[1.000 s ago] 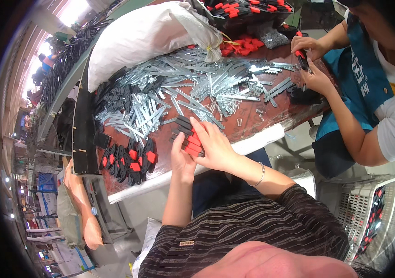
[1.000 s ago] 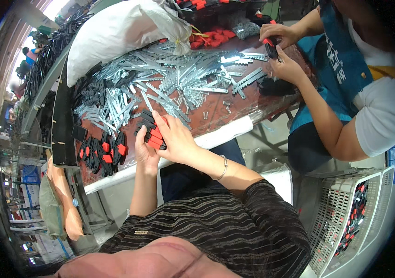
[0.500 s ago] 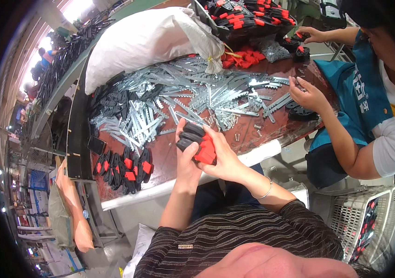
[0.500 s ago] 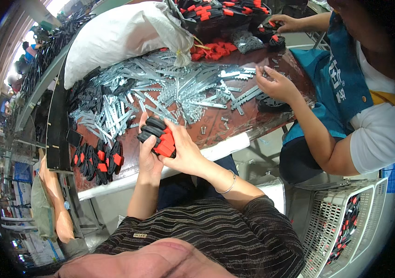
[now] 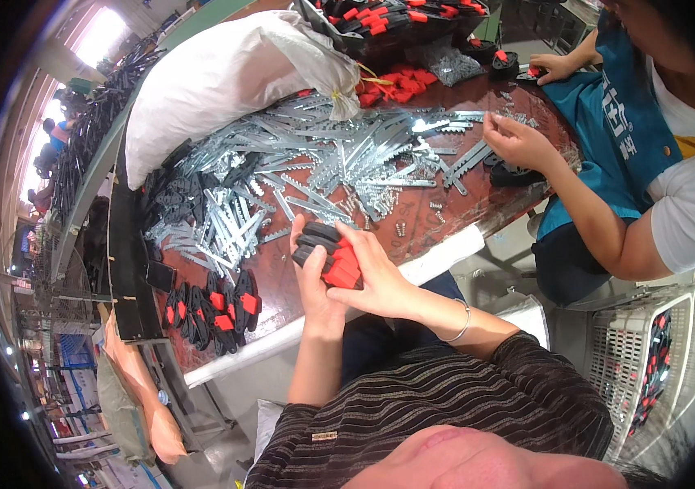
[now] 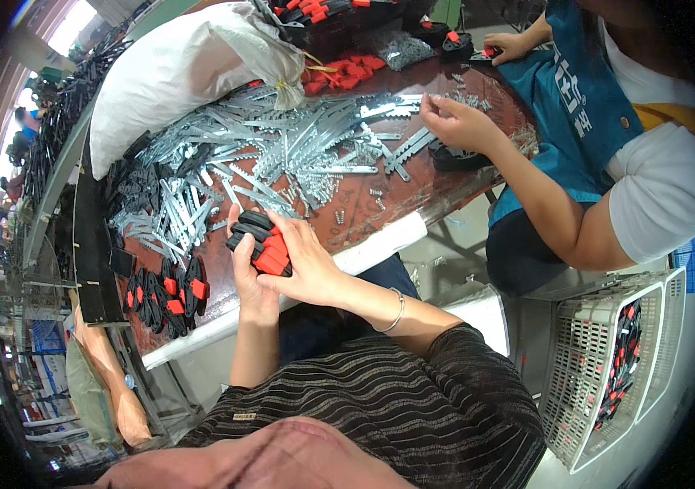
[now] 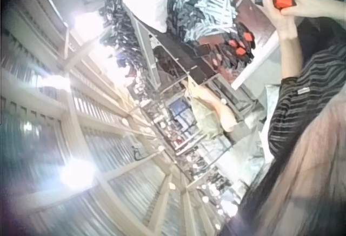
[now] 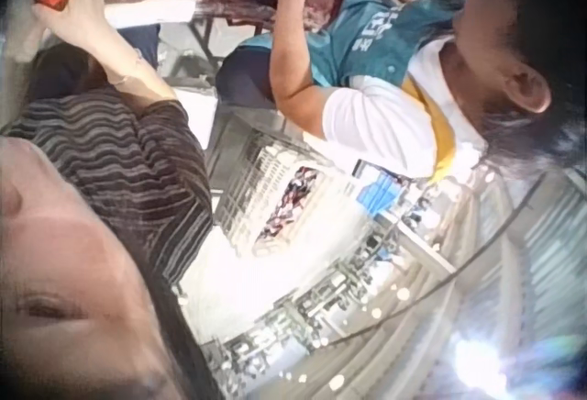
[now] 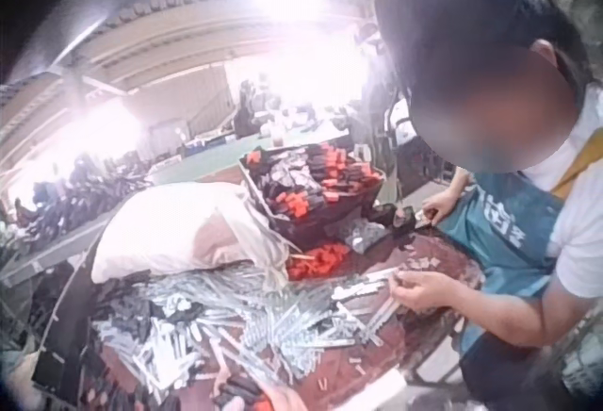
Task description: The person repeatedly picks a black plastic component and a red plastic component from a table, joins them by hand, and places the assembled pair into a nearby bin. The person continues this one-at-a-time assembly throughout the clip.
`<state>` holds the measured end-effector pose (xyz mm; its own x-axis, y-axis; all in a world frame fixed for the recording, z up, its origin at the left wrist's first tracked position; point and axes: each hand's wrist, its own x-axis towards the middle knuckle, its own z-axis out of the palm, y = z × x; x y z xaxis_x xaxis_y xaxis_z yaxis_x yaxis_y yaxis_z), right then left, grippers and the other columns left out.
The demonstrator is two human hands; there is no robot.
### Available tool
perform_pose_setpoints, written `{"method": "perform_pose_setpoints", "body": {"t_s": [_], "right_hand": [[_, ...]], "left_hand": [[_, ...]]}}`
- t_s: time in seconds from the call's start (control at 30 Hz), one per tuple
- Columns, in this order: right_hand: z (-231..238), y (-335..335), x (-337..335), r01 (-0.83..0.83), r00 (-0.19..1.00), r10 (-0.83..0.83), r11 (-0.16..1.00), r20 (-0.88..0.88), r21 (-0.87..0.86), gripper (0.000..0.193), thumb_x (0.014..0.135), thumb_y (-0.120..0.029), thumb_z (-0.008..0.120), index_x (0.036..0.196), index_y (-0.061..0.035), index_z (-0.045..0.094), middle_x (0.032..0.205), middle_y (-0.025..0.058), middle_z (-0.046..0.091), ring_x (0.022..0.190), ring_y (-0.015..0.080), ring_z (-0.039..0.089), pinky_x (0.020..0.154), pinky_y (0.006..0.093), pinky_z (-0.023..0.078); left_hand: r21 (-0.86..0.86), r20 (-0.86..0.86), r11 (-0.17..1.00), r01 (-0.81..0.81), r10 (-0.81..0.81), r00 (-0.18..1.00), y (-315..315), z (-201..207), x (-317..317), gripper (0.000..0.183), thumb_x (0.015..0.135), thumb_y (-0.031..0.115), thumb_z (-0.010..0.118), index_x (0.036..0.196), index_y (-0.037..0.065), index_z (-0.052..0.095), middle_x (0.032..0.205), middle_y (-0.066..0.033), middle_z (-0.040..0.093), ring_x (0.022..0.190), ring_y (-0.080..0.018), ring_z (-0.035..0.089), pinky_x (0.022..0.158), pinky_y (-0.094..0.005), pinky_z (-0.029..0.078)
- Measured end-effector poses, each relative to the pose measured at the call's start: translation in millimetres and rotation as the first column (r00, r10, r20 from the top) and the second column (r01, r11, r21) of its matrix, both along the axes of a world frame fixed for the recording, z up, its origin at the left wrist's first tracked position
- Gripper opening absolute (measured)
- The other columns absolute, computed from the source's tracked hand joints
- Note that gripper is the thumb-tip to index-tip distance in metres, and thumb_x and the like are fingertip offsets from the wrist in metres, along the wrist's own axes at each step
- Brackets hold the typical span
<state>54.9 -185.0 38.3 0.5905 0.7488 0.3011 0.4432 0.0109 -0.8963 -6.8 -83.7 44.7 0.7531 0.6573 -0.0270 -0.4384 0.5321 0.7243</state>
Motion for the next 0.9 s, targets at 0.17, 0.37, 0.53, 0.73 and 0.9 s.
{"method": "perform_pose_setpoints", "body": {"t_s": [0.17,0.37,0.53,0.73,0.9], "right_hand": [[-3,-1,0,0.02,0.998,-0.019,0.999,-0.054,0.026,0.083,0.073,-0.021,0.07,0.14,-0.0027,0.025,0.124,0.0222,0.039,0.117,0.0377,0.041,0.101,0.0435,0.034],[-7,0,0,0.091,0.975,-0.058,0.985,-0.217,0.146,0.082,0.072,-0.02,0.069,0.14,-0.0031,0.027,0.125,0.0217,0.039,0.119,0.0365,0.04,0.103,0.0423,0.032],[-7,-4,-5,0.171,0.985,-0.168,0.979,-0.037,0.107,0.081,0.072,-0.031,0.067,0.138,-0.004,0.029,0.124,0.0222,0.039,0.116,0.0377,0.039,0.1,0.0461,0.031],[-3,-10,-8,0.246,0.963,-0.249,0.968,0.103,0.04,0.083,0.073,-0.041,0.067,0.137,-0.0048,0.031,0.128,0.0246,0.036,0.12,0.0403,0.033,0.101,0.05,0.026],[-3,-12,-7,0.178,0.981,-0.179,0.984,0.079,0.014,0.082,0.073,-0.039,0.069,0.137,-0.0044,0.031,0.131,0.0252,0.035,0.123,0.0406,0.032,0.104,0.0492,0.024]], "left_hand": [[0.041,0.04,0.998,0.036,-0.038,0.998,-1,-7,1,0.064,0.086,0.021,0.063,0.138,0.01,0.028,0.122,-0.0078,0.045,0.111,-0.0213,0.049,0.096,-0.038,0.044],[0.162,0.003,0.981,0.103,-0.105,0.994,-18,-18,-2,0.062,0.094,0.05,0.042,0.139,0.008,0.031,0.135,-0.0097,0.042,0.125,-0.0234,0.041,0.105,-0.0408,0.033],[0.001,-0.075,0.985,0.172,-0.172,0.982,-32,-9,-5,0.059,0.097,0.05,0.029,0.135,0.005,0.036,0.134,-0.0111,0.045,0.124,-0.0245,0.043,0.104,-0.0401,0.034],[-0.139,-0.01,0.972,0.189,-0.192,0.981,-34,-5,-2,0.055,0.097,0.046,0.035,0.131,0.004,0.04,0.13,-0.0117,0.048,0.121,-0.0241,0.046,0.102,-0.0396,0.035],[-0.188,-0.007,0.964,0.191,-0.196,0.981,-25,-7,-7,0.055,0.096,0.047,0.037,0.13,0.004,0.042,0.126,-0.0122,0.05,0.117,-0.0245,0.049,0.1,-0.0396,0.039]]}}
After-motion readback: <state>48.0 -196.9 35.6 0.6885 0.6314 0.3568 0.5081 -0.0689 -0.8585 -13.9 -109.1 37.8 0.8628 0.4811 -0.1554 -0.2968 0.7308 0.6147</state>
